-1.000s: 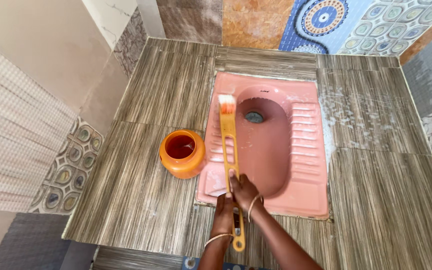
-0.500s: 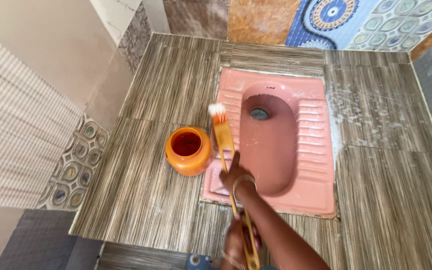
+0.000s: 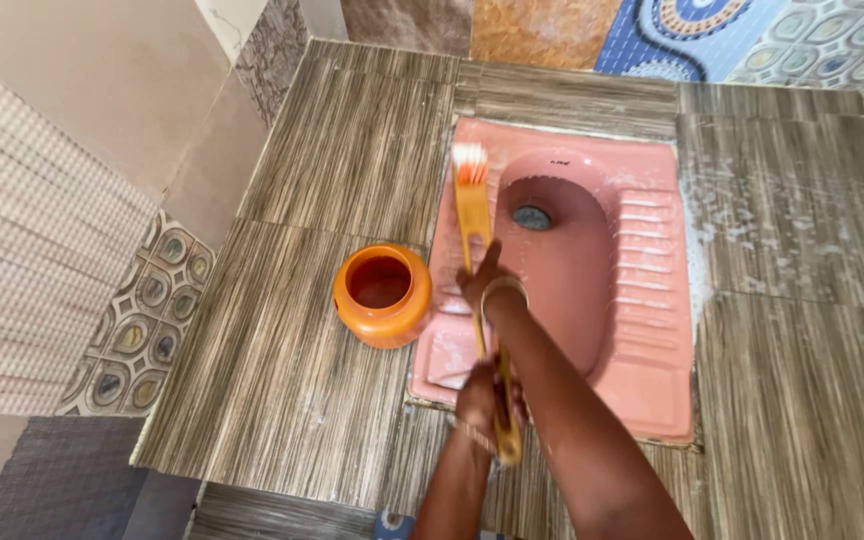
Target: The person cleans a pink squat toilet using a brush and water from an orange container. They scrub various surfaces of the toilet basin and the surrounding floor tiles with the brush.
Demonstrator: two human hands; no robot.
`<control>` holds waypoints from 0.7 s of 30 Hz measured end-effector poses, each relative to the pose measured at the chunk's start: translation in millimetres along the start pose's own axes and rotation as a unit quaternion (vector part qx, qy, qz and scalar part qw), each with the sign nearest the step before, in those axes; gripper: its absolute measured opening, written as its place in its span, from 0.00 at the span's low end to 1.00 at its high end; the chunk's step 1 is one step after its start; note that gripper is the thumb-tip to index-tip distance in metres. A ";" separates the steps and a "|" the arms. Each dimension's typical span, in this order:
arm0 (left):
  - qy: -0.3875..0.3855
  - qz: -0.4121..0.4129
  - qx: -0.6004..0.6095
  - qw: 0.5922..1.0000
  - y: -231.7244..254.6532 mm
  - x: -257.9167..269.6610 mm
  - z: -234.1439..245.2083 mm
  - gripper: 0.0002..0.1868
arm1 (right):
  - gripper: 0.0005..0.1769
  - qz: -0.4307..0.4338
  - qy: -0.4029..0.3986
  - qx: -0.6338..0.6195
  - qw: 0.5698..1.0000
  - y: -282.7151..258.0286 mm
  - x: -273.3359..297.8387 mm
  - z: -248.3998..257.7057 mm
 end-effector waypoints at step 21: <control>0.008 0.007 0.006 1.000 -6.6 -15.8 6.8 0.21 | 0.54 -0.031 -0.016 0.000 0.999 3.4 0.7 2.8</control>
Point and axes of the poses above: each hand's wrist, its own x-axis away from the middle knuckle, its own z-axis out of the back of the hand, y = z × x, the point moved 2 cm from there along -x, towards the middle knuckle, and after that the axes turned 6 degrees about -x, right-handed, at the moved point
